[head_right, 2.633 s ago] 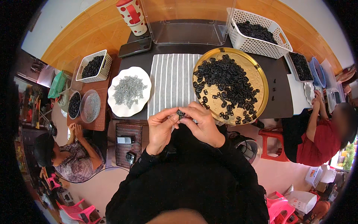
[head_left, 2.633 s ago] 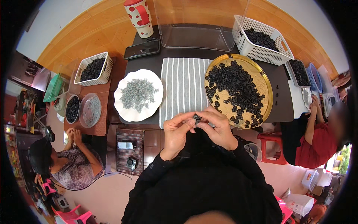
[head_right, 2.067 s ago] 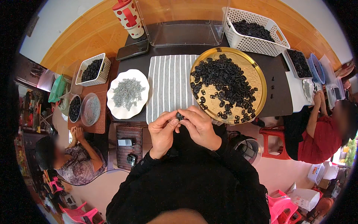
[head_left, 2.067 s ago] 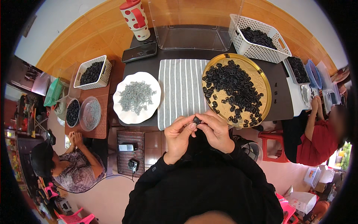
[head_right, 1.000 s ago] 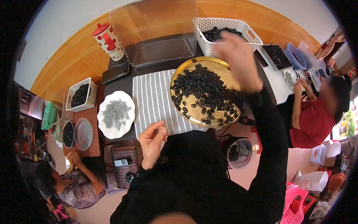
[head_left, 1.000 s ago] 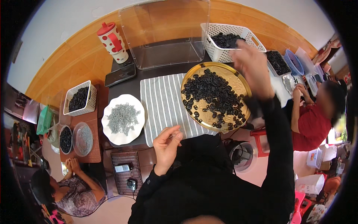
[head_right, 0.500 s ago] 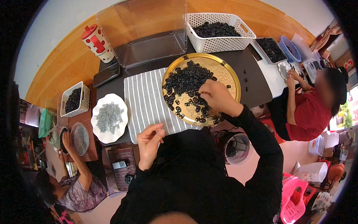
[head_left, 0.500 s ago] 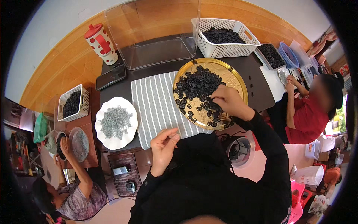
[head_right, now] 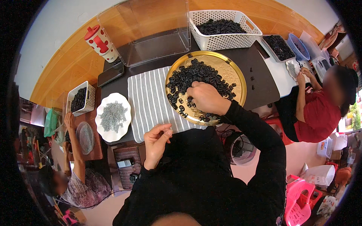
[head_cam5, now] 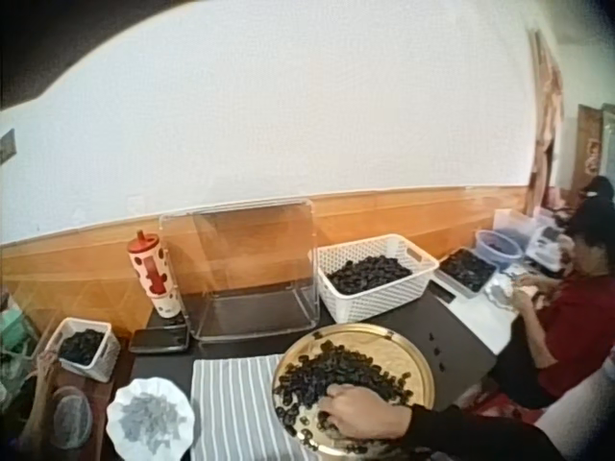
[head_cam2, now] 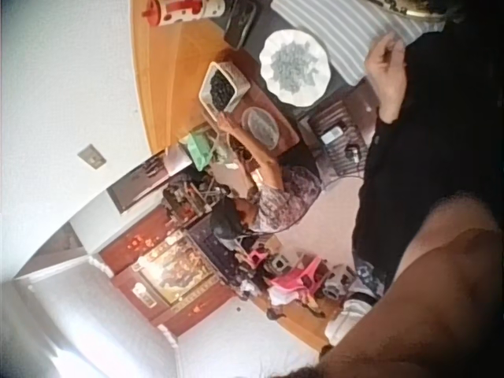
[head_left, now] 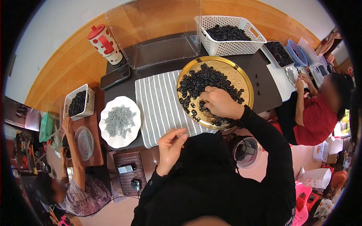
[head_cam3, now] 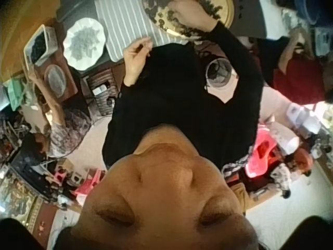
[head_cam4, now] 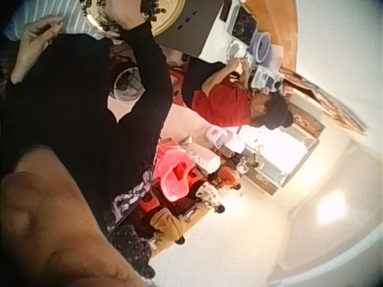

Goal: The person picks up black plastic toggles and metal springs, fits a spring into each toggle by hand, and places the assembled pieces onto a striped cloth.

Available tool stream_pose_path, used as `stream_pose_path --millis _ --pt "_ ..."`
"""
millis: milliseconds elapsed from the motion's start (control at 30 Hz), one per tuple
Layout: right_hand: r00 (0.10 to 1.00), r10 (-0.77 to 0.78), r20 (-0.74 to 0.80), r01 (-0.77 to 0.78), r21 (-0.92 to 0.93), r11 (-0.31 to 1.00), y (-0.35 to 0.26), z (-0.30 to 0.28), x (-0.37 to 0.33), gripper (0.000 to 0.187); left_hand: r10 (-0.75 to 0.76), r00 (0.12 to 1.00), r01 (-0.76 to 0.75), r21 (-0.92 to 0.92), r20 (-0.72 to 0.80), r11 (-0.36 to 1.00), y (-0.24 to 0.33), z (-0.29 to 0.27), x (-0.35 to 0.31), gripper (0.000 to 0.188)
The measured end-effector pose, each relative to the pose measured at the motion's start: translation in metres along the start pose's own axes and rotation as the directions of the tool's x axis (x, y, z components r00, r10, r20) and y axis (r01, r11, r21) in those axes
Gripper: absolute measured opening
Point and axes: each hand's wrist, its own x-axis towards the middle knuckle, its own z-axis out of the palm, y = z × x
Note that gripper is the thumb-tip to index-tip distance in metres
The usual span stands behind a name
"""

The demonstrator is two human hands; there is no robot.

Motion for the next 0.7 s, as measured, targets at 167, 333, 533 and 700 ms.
stream_pose_path --millis 167,333,533,700 --pt "1.000 -0.015 0.017 0.015 0.004 1.000 -0.003 0.002 0.001 0.016 0.007 1.000 -0.007 0.009 -0.002 1.000 -0.001 0.002 0.000 0.019" --pt "0.998 0.029 0.056 -0.032 0.058 0.998 -0.001 0.005 0.001 0.016 0.019 1.000 -0.019 0.024 0.012 1.000 -0.003 0.002 0.003 0.019" --pt "0.978 0.196 0.071 -0.199 0.594 0.779 -0.013 -0.009 -0.016 0.017 0.049 0.999 -0.049 -0.017 0.020 0.999 0.005 0.012 0.012 0.020" --pt "0.947 0.307 0.096 -0.242 0.842 0.482 -0.040 -0.008 -0.037 0.011 0.105 0.994 -0.101 -0.145 0.026 0.984 0.007 0.036 0.029 0.026"
